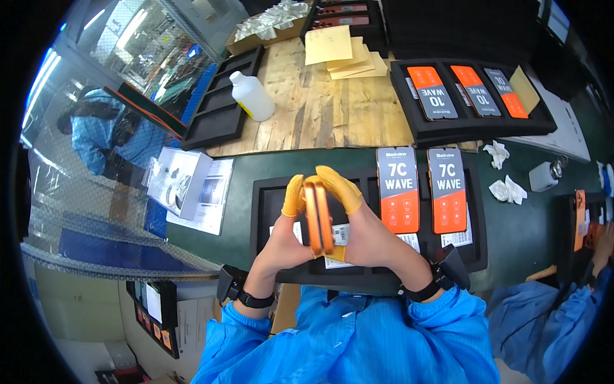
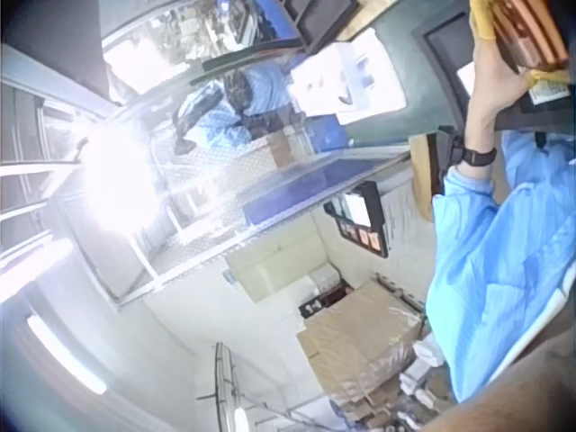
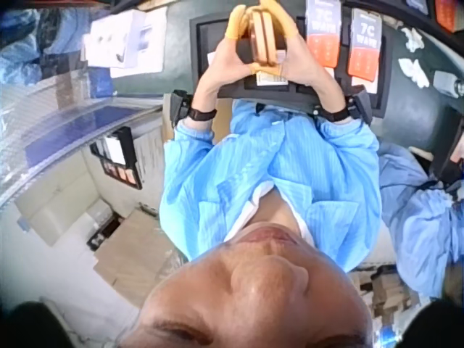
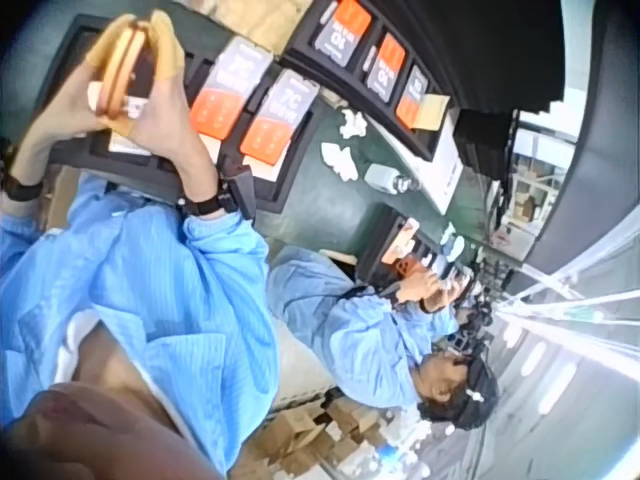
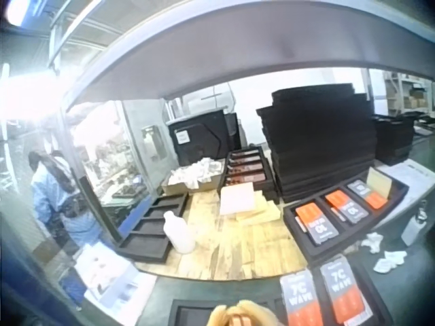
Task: Cleaning and inspecting the exterior of orange mobile phones at an assembly line station.
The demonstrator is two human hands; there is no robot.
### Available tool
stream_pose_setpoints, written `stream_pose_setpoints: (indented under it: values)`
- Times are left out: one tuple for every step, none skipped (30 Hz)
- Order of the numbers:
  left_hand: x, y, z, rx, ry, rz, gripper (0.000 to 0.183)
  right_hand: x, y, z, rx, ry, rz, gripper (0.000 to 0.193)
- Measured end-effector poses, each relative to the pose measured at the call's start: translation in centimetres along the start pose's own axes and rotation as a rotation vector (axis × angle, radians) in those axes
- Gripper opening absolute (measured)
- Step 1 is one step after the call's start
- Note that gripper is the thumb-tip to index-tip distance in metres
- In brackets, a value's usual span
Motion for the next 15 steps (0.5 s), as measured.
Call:
stream_pose_setpoints:
  values:
    - [0.2, -0.1, 0.0, 0.032, 0.059, 0.058, 0.104, 0.0, 0.0, -0.3, -0.022, -0.012, -0.045, 0.105]
    - [0.3, 0.0, 0.0, 0.062, 0.116, 0.116, 0.102, -0.1, 0.0, -0.4, -0.026, -0.017, -0.04, 0.105]
    - [0.0, 0.1, 0.0, 0.074, 0.132, 0.164, 0.101, -0.2, 0.1, -0.6, -0.037, -0.027, -0.077, 0.103]
    - [-0.3, 0.3, -0.1, 0.072, 0.127, 0.163, 0.101, -0.3, 0.1, -0.9, -0.046, -0.031, -0.116, 0.102]
    - [-0.4, 0.3, -0.3, 0.094, 0.158, 0.172, 0.103, -0.6, 0.2, -0.8, -0.063, -0.057, -0.192, 0.099]
    - [-0.5, 0.5, -0.4, 0.115, 0.189, 0.179, 0.106, -0.8, 0.1, -0.7, -0.06, -0.05, -0.189, 0.099]
    - [-0.6, 0.5, -0.3, 0.122, 0.225, 0.128, 0.106, -1.4, -0.1, -0.4, -0.057, -0.094, -0.206, 0.099]
    - [-0.5, 0.6, -0.3, 0.116, 0.219, 0.126, 0.106, -1.9, -0.1, -0.4, -0.053, -0.137, -0.223, 0.098]
    - [-0.7, 0.7, -0.2, 0.091, 0.168, 0.062, 0.106, -1.7, -0.1, -0.6, -0.063, -0.09, -0.217, 0.099]
    - [-0.9, 0.8, 0.1, 0.066, 0.121, 0.001, 0.106, -1.6, -0.3, -0.6, -0.059, -0.087, -0.218, 0.099]
    - [-1.3, 0.9, 0.0, 0.081, 0.121, -0.013, 0.109, -1.6, -0.3, -0.5, -0.066, -0.085, -0.212, 0.099]
    - [-1.4, 1.0, 0.0, 0.078, 0.12, -0.013, 0.109, -1.6, -0.3, -0.4, -0.074, -0.084, -0.206, 0.098]
    - [-1.7, 1.2, 0.0, 0.069, 0.11, -0.057, 0.109, -1.6, -0.3, -0.5, -0.07, -0.081, -0.207, 0.098]
    - [-1.9, 1.3, 0.0, 0.062, 0.1, -0.101, 0.108, -1.4, -0.3, -0.5, -0.072, -0.072, -0.202, 0.098]
    - [-2.1, 1.3, 0.0, 0.059, 0.1, -0.101, 0.108, -1.3, -0.3, -0.6, -0.075, -0.064, -0.197, 0.097]
Point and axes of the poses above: each hand's wrist, its own z-axis towards the middle knuckle, its own y-axis out of the palm, x = y × z, the point moved 6 cm from there along z, towards the middle knuckle, and after that the axes turned 10 degrees about -y, right-handed, at the moved point
